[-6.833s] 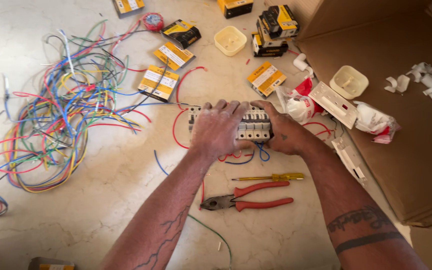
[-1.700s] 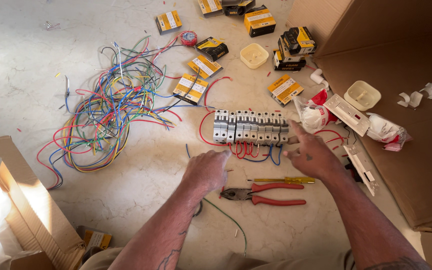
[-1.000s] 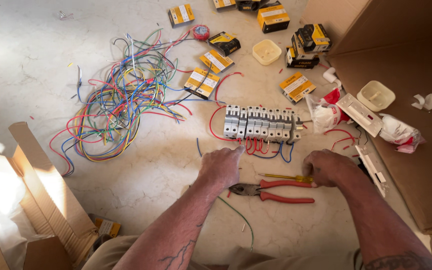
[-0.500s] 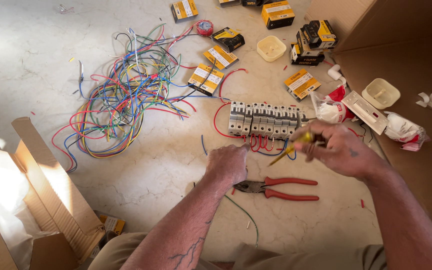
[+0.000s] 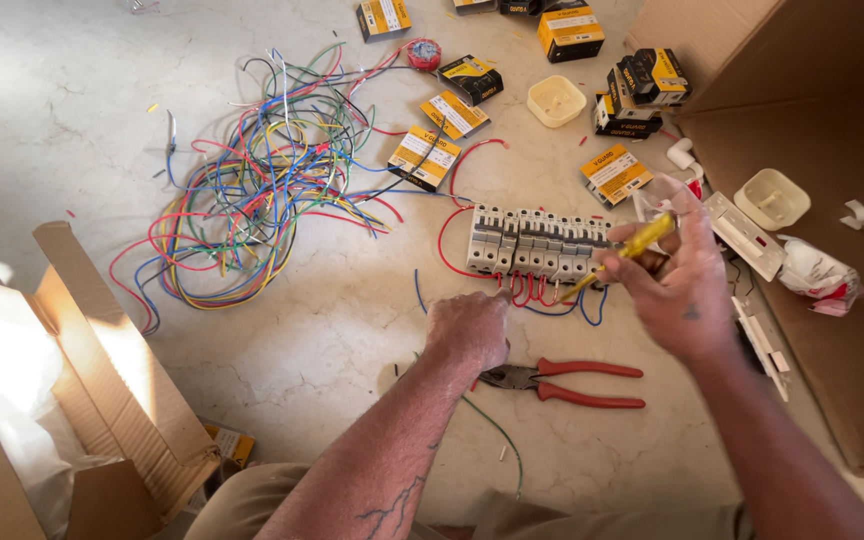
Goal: The person connects wires to a series of circuit breakers using a screwdriver and pliers while working on a floor surface covered with electrical components.
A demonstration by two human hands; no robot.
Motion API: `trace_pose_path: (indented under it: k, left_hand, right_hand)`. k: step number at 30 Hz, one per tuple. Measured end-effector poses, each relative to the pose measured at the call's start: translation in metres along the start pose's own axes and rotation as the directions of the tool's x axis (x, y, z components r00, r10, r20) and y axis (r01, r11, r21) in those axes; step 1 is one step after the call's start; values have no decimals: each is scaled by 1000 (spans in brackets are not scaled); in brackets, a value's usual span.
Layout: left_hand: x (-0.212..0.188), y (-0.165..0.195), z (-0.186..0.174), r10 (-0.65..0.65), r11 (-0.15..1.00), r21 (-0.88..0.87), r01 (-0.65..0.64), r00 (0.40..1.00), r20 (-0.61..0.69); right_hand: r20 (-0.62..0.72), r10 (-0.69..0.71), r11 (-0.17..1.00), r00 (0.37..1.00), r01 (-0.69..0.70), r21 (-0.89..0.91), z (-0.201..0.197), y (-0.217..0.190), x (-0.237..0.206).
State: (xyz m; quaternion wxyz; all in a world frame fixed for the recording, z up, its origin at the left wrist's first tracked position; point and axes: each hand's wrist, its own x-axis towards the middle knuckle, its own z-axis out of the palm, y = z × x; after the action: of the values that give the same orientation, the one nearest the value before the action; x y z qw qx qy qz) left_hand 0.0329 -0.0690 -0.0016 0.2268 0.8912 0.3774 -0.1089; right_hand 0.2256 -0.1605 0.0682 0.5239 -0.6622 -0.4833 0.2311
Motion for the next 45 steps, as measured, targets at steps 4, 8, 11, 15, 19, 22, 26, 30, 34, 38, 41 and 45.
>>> trace_pose_path:
  k: [4,8,11,15,19,22,26,30,34,38,41,45]
  left_hand:
    - [0,2,0,0,1000,-6,0,1000,1]
    - [1,1,2,11,1000,-10,-11,1000,-25]
    - [0,1,4,12,1000,-13,-13,999,-40]
    - [2,3,4,4,999,-34,-4,1000,-25]
    - [3,6,4,-8,1000,-27,8,1000,-8]
    - [2,6,3,4,999,-44,-6,999,-38]
    - [2,7,0,-29,998,-54,30,1000,11]
    - [2,8,-2,-42,997,-65,43,999,19]
    - [4,7,1,-32,997,-67,31,999,-8]
    - [5,3,1,-28,992,-121,20,998,-62]
    - [8,-1,-9,-70,980,-194,38,984,-164]
    - [11,-8,-31,-104,965,-261,-27,875,-472]
  right_hand:
    - [-104,-151,976,983,131,-176,27,-8,-1]
    - [-72,-329,894,942,286,-345,36,-9,3]
    - [-108,-212,965,971,191,-177,39,-4,8]
    - [-99,-269,943,958,241,-230,41,5,13]
    - [-39,-383,858,923,340,-386,48,5,12]
    - [57,-378,848,924,370,-379,53,-6,16]
    - [262,-196,785,945,311,-536,50,-33,31]
    - [182,132,621,975,62,-782,46,-54,46]
    - [362,177,517,915,226,-826,33,-55,70]
    - [648,-100,548,755,586,-597,32,-43,82]
    - [591,1,483,807,516,-707,40,-41,89]
    - [540,369,403,757,393,-827,55,-50,104]
